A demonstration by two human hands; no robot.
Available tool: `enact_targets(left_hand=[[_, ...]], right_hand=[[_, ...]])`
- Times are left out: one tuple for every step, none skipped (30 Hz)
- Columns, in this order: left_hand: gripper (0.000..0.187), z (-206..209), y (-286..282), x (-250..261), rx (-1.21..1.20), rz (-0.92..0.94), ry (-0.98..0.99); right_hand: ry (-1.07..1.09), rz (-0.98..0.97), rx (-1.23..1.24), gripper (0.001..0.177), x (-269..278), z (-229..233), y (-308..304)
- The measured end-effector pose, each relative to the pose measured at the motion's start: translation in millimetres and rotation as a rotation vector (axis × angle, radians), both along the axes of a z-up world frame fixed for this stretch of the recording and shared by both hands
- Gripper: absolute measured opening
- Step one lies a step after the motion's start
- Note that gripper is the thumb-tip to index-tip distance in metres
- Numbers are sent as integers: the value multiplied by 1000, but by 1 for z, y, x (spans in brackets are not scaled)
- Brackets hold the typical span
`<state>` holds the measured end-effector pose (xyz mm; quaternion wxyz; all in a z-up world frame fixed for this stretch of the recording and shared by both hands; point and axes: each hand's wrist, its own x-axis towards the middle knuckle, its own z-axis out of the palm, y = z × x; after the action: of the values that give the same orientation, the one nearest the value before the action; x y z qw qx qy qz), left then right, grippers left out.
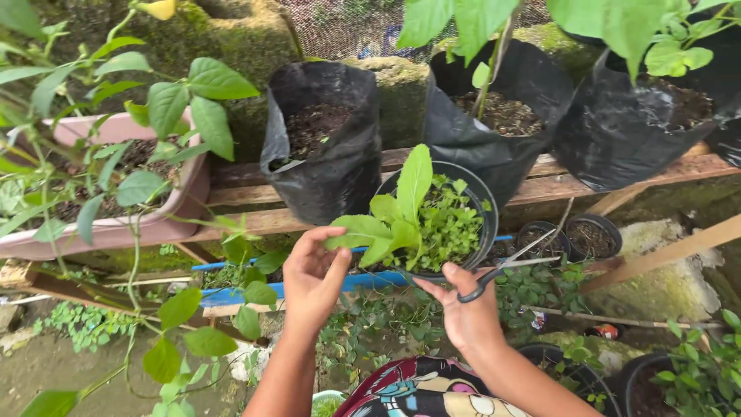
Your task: Pruning and trimming various potted plants in a backyard garden.
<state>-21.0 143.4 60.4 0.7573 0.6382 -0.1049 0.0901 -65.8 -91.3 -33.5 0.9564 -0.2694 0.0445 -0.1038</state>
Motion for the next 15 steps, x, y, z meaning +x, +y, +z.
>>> enact_targets(left_hand=[[32,9,-1,-2,1,-5,1],[35,18,-2,-5,186,77,-112],[37,27,-3,-8,372,159,-224],[37,37,-9,-15,372,161,-223],[43,48,-14,-21,491,257,-338],[49,60,-20,-27,610,353,-457],[49,67,-25,-32,610,358,-458],[51,75,-30,-38,663,306,-535],[54,84,-35,-43,717,253,-612],[54,87,-38,-46,718,259,-613],[57,91,-41,-49,786,207,-671],[60,93,-44,-53,855,152,-725],[60,92,-47,-53,857,156,-721],[53,90,-50,-53,869,98,-736],[48,89,-53,-53,881,39,-749]], right_hand=[[1,-5,1,22,-2,23,5],[75,5,-85,24,-4,46,10],[149,15,-170,32,-6,68,15],[150,18,-171,32,-6,67,15],[141,15,-183,34,-7,66,15],[128,13,-195,35,-6,65,15],[125,17,-196,35,-7,54,14],[128,-8,-183,34,-7,42,14],[130,-32,-169,33,-7,31,14],[127,-27,-170,33,-6,28,13],[50,-20,-163,30,-5,25,12],[-24,-12,-155,28,-5,21,11],[-23,-7,-155,28,-6,22,11],[-13,-4,-158,27,-6,23,11],[-2,0,-162,27,-6,24,12]])
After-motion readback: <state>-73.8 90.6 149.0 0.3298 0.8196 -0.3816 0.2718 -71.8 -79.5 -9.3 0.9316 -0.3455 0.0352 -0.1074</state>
